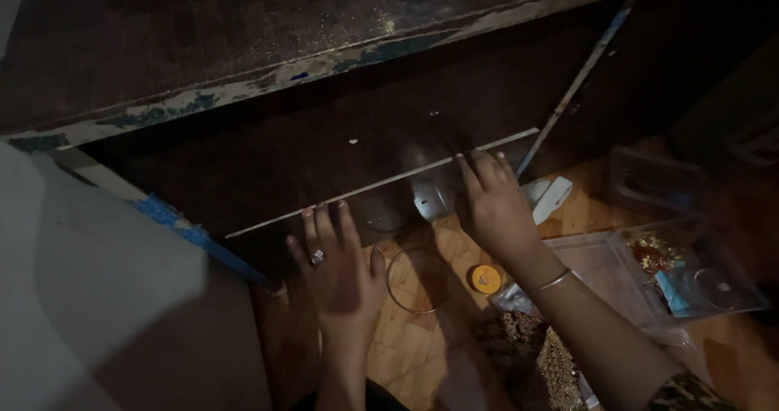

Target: The person sits on the floor and organizes jewelry by opening a drawer, picking up various items from plastic containers, and placing them into the drawer. They handle necklaces, earrings, and small containers, moving them between the floor and the drawer.

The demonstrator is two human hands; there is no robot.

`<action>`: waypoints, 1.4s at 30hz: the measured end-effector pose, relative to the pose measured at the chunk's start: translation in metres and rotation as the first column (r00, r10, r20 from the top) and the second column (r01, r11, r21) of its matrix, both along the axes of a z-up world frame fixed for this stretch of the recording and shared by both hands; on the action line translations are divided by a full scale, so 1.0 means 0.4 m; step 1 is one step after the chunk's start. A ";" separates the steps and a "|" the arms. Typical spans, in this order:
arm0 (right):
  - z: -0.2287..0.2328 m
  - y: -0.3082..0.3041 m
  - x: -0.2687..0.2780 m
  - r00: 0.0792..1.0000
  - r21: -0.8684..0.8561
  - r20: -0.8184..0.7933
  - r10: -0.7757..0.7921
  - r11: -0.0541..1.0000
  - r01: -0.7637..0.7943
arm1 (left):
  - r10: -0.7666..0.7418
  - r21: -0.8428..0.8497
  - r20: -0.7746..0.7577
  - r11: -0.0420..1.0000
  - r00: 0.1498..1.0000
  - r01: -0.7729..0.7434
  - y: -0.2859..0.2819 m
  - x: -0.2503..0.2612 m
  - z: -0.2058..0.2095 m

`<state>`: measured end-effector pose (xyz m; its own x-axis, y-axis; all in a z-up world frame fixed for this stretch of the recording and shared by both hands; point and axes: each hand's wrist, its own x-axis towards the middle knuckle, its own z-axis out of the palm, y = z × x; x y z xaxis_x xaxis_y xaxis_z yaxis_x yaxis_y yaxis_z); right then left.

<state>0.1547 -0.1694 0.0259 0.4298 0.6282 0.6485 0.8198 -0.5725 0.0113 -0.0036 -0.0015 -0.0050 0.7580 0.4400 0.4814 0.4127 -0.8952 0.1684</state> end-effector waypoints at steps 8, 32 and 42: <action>-0.135 -0.017 0.033 0.936 0.244 -0.350 0.025 0.968 0.065 | -0.027 -0.081 0.157 0.996 0.987 0.040 -0.010 -0.005 -0.029; -0.459 0.098 0.094 -0.086 0.159 -0.240 0.967 0.126 0.979 | 0.665 -0.830 0.345 -0.112 0.662 0.546 -0.006 0.076 -0.412; -0.507 0.041 0.069 -0.174 0.247 -0.244 0.954 0.234 0.940 | 0.017 0.137 0.302 0.989 0.953 -0.061 -0.102 -0.027 -0.127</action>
<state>0.1825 -0.1531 -0.1770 0.7059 0.4363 -0.5580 -0.6775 0.6458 -0.3520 -0.0142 -0.0421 -0.0557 0.5533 0.3764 0.7431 0.3985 -0.9030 0.1606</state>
